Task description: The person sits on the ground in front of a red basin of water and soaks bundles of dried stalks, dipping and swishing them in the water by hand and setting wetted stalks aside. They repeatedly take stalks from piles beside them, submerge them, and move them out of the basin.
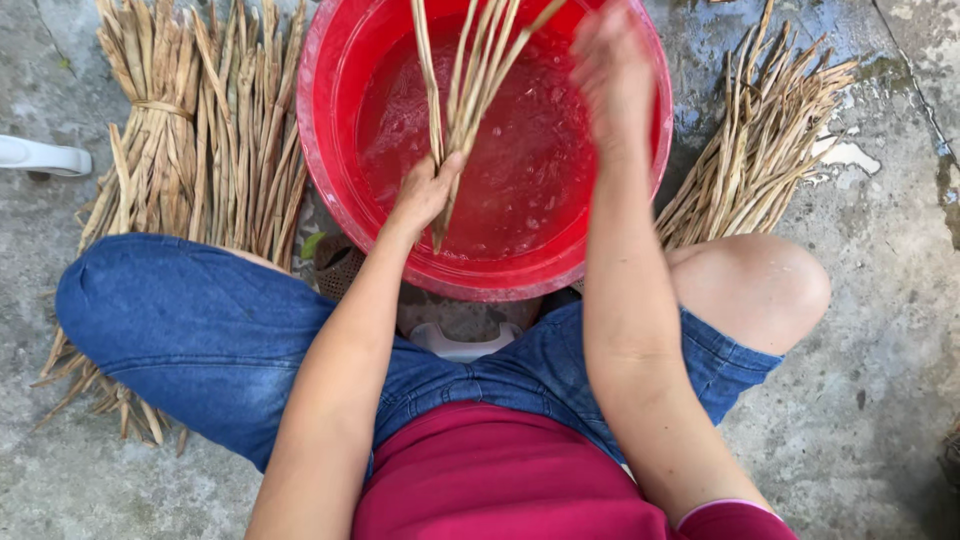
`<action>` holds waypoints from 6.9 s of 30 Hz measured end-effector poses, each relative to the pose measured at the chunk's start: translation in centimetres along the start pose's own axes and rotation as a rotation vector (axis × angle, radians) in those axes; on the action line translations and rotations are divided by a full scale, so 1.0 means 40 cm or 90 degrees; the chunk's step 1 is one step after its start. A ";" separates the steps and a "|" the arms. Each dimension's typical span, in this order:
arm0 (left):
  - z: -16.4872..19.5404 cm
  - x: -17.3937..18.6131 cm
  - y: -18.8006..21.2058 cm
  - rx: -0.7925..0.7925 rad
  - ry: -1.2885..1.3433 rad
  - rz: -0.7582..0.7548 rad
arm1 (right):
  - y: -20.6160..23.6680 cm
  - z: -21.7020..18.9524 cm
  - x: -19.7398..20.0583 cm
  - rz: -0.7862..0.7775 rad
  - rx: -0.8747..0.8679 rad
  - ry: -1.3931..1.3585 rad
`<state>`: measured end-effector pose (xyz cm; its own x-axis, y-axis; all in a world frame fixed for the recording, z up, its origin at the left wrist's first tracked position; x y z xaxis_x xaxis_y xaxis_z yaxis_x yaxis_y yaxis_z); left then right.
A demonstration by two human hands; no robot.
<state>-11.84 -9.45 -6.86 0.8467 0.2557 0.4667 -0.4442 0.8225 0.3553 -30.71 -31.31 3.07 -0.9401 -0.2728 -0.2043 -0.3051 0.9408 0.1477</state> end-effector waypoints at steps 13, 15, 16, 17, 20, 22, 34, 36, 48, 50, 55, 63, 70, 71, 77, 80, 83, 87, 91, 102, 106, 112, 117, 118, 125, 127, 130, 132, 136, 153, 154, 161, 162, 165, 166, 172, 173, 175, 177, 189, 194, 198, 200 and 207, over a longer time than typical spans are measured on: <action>-0.098 -0.067 -0.033 0.181 0.103 0.085 | 0.172 0.432 0.031 0.158 -0.271 0.352; -0.069 -0.074 -0.022 0.093 0.087 0.130 | 0.156 0.388 -0.024 0.102 -0.306 0.195; -0.054 -0.082 -0.017 0.033 0.074 0.136 | 0.156 0.371 -0.060 0.037 -0.316 0.136; -0.040 -0.088 -0.010 -0.025 0.062 0.143 | 0.163 0.360 -0.092 -0.016 -0.350 0.209; -0.007 -0.099 0.020 -0.121 0.003 0.126 | 0.185 0.345 -0.169 -0.161 -0.393 0.239; 0.012 -0.092 0.050 -0.102 -0.050 0.079 | 0.194 0.351 -0.183 -0.150 -0.406 0.179; 0.196 0.375 0.437 -0.053 0.375 -0.091 | 0.014 0.434 0.120 0.233 -0.455 -0.282; 0.206 0.469 0.448 -0.088 0.371 -0.004 | 0.015 0.395 0.115 0.225 -0.394 -0.359; 0.049 0.078 0.188 0.037 0.230 -0.035 | 0.268 0.276 -0.294 -0.314 -0.396 -0.096; 0.034 0.048 0.193 0.019 0.289 -0.085 | 0.252 0.316 -0.260 -0.227 -0.452 -0.100; 0.084 0.107 0.260 0.022 0.388 -0.181 | 0.167 0.406 -0.115 0.017 -0.502 -0.049; 0.189 0.430 0.385 -0.040 0.467 0.001 | 0.049 0.436 0.134 0.191 -0.358 -0.330; 0.180 0.420 0.300 -0.170 0.667 0.180 | 0.176 0.372 -0.143 -0.133 -0.291 0.075; 0.170 0.388 0.275 -0.160 0.651 0.165 | 0.198 0.387 -0.197 -0.174 -0.311 0.081; 0.037 0.186 0.166 -0.009 0.605 0.069 | 0.267 0.538 -0.274 -0.327 -0.236 0.577; -0.055 0.120 0.124 0.094 0.537 0.056 | 0.270 0.565 -0.235 -0.384 -0.101 0.786; -0.121 0.078 0.076 0.059 0.466 0.085 | 0.266 0.568 -0.207 -0.249 -0.309 0.620; -0.126 0.062 0.044 -0.115 0.125 0.203 | 0.255 0.504 -0.278 -0.161 -0.227 0.264; -0.077 0.075 0.054 -0.029 -0.069 0.167 | 0.264 0.432 -0.327 -0.179 -0.109 0.084; 0.040 0.076 0.149 0.020 -0.068 0.061 | 0.268 0.461 -0.280 -0.157 -0.409 0.023; 0.065 0.117 0.193 0.013 0.093 -0.001 | 0.217 0.447 -0.236 -0.054 -0.508 0.044; 0.119 0.283 0.305 0.051 0.260 -0.066 | 0.096 0.417 -0.027 0.173 -0.484 -0.141; 0.142 0.521 0.410 -0.055 0.430 0.149 | 0.061 0.395 0.077 0.284 -0.380 -0.232; 0.145 0.538 0.411 -0.072 0.449 0.196 | 0.066 0.391 0.064 0.276 -0.359 -0.230; 0.120 0.352 0.261 -0.035 0.490 0.121 | 0.262 0.474 -0.158 -0.224 -0.506 0.605; 0.088 0.280 0.224 -0.003 0.505 0.094 | 0.300 0.504 -0.176 -0.281 -0.487 0.639; 0.025 0.185 0.191 0.062 0.507 0.049 | 0.286 0.520 -0.168 -0.230 -0.462 0.521; -0.009 0.139 0.160 0.070 0.452 0.060 | 0.252 0.511 -0.174 -0.177 -0.433 0.347; -0.043 0.096 0.110 -0.019 0.220 0.132 | 0.242 0.480 -0.265 -0.220 -0.391 0.036; 0.006 0.148 0.145 0.069 0.203 0.054 | 0.305 0.439 -0.321 -0.265 -0.398 0.083; -0.002 0.144 0.144 0.060 0.112 0.056 | 0.319 0.453 -0.334 -0.270 -0.385 0.091; -0.022 0.107 0.155 -0.020 -0.136 0.090 | 0.309 0.496 -0.311 -0.212 -0.483 -0.051; -0.018 0.107 0.157 -0.034 -0.109 0.082 | 0.300 0.492 -0.303 -0.188 -0.497 -0.101; -0.004 0.115 0.170 0.015 -0.123 0.008 | 0.286 0.453 -0.286 -0.185 -0.540 -0.078; 0.005 0.121 0.180 0.014 -0.135 -0.016 | 0.275 0.438 -0.268 -0.117 -0.550 -0.062; 0.088 0.205 0.257 0.066 -0.010 -0.074 | 0.156 0.414 -0.143 -0.064 -0.503 -0.146; 0.096 0.234 0.266 0.092 0.035 -0.083 | 0.130 0.426 -0.104 0.029 -0.502 -0.136; 0.104 0.296 0.292 0.086 0.124 -0.073 | 0.072 0.435 -0.020 0.080 -0.478 -0.211; 0.104 0.361 0.320 0.019 0.212 -0.042 | 0.030 0.429 0.033 0.044 -0.453 -0.314; 0.108 0.420 0.262 -0.100 0.510 0.221 | 0.170 0.427 -0.161 -0.007 -0.380 0.118; 0.029 0.254 0.190 -0.026 0.510 0.192 | 0.299 0.569 -0.204 -0.255 -0.513 0.457; -0.046 0.158 0.152 0.087 0.523 0.097 | 0.263 0.559 -0.153 -0.140 -0.468 0.251; -0.069 0.128 0.128 0.045 0.505 0.111 | 0.239 0.537 -0.163 -0.115 -0.494 0.110; -0.076 0.109 0.092 -0.043 -0.075 0.207 | 0.295 0.495 -0.337 -0.239 -0.280 0.119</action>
<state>-8.88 -3.77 -5.95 0.6229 0.4528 0.6379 -0.6617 0.7400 0.1207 -18.63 -12.52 -11.59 -0.7552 -0.6377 -0.1518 -0.6171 0.6137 0.4925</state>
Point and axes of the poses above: each hand's wrist, its own y-axis away from the middle knuckle, its own x-axis out of the back of the hand, z = x × y, the point moved 3 cm from there along -y, towards the middle knuckle, and after that the axes turned 4 degrees about -x, right-handed, at the moved point
